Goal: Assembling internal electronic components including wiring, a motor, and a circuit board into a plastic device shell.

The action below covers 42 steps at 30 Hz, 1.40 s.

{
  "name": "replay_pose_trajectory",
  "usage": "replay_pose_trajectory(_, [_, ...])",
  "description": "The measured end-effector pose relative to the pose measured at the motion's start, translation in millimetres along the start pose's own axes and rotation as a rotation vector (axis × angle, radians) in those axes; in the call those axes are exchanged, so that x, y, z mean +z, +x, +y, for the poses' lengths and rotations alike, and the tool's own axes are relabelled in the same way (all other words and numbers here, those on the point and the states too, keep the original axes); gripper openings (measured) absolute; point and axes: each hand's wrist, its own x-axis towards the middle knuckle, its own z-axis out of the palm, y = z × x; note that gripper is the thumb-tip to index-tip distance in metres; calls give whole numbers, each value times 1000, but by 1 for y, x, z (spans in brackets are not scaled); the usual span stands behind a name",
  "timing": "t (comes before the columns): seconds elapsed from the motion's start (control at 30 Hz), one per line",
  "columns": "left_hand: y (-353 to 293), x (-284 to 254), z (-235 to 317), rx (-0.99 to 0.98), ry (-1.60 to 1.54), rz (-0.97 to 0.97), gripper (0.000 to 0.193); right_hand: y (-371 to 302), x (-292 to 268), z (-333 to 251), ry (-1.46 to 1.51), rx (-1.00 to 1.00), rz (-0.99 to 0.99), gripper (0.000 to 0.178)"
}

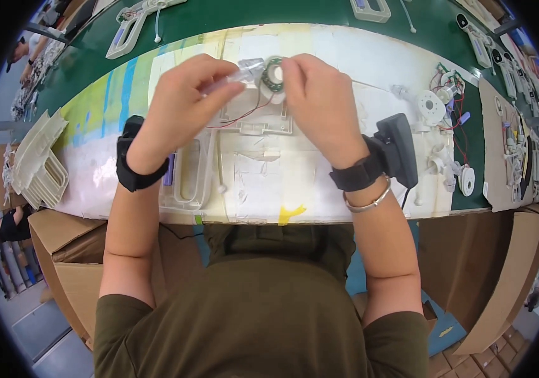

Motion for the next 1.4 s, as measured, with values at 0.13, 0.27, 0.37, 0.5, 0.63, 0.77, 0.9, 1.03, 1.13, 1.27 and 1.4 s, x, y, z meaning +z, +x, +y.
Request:
replay_pose_trajectory(0.13, [-4,20,2,76,188,12,14,-11,6,-22,-119,-55,65,22])
replay_pose_trajectory(0.27, [-10,26,5,63,258,-8,14,-23,16,-16,-572,-509,160,22])
replay_pose_trajectory(0.37, [-10,23,11,27,269,-120,22,-22,18,-9,-523,-406,108,26])
replay_pose_trajectory(0.5, [-21,-29,-7,203,263,-154,57,-18,-8,-19,-453,-256,-36,30])
replay_pose_trajectory(0.63, [-53,-32,-45,124,633,-195,79,-17,-15,1,-416,39,-259,32])
replay_pose_trajectory(0.77, [-61,-20,-48,60,550,-173,78,-10,-18,3,-287,178,-307,35])
replay_pose_trajectory(0.9, [-64,-10,-39,-2,546,-184,79,-9,-20,11,-391,130,-316,36])
replay_pose_trajectory(1.03, [-68,-5,-32,-9,583,-159,80,-13,-22,2,-562,106,-328,37])
replay_pose_trajectory(1.13, [-68,-3,-33,-3,592,-136,79,-18,-19,6,-598,82,-275,36])
replay_pose_trajectory(1.27, [-67,-2,-29,-11,582,-120,78,-36,-5,18,-702,-21,-96,34])
replay_pose_trajectory(1.4, [-64,-1,-27,-25,547,-173,82,-27,-9,27,-706,30,-189,32])
